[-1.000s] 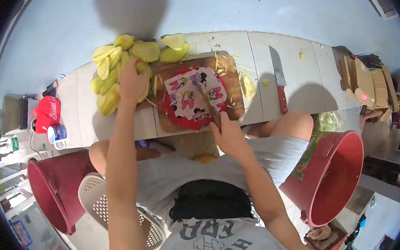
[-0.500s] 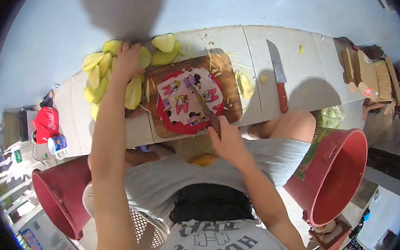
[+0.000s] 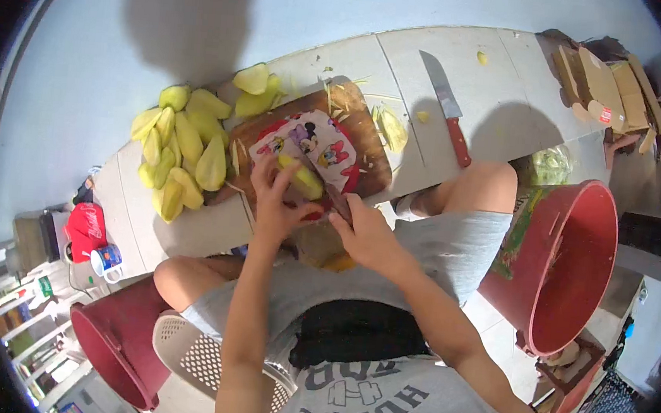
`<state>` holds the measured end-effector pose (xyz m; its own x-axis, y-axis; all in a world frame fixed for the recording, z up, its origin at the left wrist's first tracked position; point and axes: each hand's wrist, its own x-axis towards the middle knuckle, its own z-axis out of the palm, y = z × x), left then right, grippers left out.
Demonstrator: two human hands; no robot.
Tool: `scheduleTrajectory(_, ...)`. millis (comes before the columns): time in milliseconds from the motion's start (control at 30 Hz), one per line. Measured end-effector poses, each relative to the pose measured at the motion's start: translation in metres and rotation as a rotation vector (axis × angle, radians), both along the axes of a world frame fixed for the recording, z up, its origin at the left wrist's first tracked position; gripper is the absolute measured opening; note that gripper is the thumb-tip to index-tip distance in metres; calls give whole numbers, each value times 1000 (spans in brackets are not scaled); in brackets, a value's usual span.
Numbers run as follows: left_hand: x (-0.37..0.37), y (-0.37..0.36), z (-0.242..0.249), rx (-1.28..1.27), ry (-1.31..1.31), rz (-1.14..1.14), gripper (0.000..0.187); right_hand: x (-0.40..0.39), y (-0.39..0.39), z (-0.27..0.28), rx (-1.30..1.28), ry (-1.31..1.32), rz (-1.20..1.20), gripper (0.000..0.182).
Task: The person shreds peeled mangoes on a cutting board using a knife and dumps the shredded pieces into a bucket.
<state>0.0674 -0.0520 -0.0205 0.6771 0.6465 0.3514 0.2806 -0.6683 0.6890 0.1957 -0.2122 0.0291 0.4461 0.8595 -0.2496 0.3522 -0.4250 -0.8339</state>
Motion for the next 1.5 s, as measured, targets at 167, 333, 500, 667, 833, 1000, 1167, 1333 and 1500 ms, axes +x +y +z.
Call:
scheduleTrajectory(167, -23, -6, -17, 32, -16, 33, 64, -2, -8, 1, -38, 1, 40, 38)
scheduleTrajectory(333, -17, -11, -12, -204, -210, 110, 49, -10, -5, 8, 25, 17, 60, 35)
scheduleTrajectory(500, -6, -7, -12, -313, -268, 42, 43, 0, -4, 15, 27, -9, 52, 35)
scheduleTrajectory(667, -5, -9, -18, -183, -164, 6, 33, 1, -12, -6, -35, -10, 71, 31)
scheduleTrajectory(833, -3, 2, -35, -35, -198, -4, 36, 3, -15, 33, -69, -62, 127, 35)
scheduleTrajectory(1000, -1, 12, -60, 21, -284, -46, 44, -5, -24, 63, -129, -124, 174, 34)
scheduleTrajectory(1167, -1, 11, -70, -50, -320, -54, 52, -3, -22, 68, -110, -91, 161, 31)
scheduleTrajectory(1333, -3, 14, -65, -33, -292, -97, 50, 1, -15, 69, -142, -14, 157, 29)
scheduleTrajectory(1500, 0, 13, -62, -36, -283, -99, 49, 6, 6, 36, -114, -24, 131, 29)
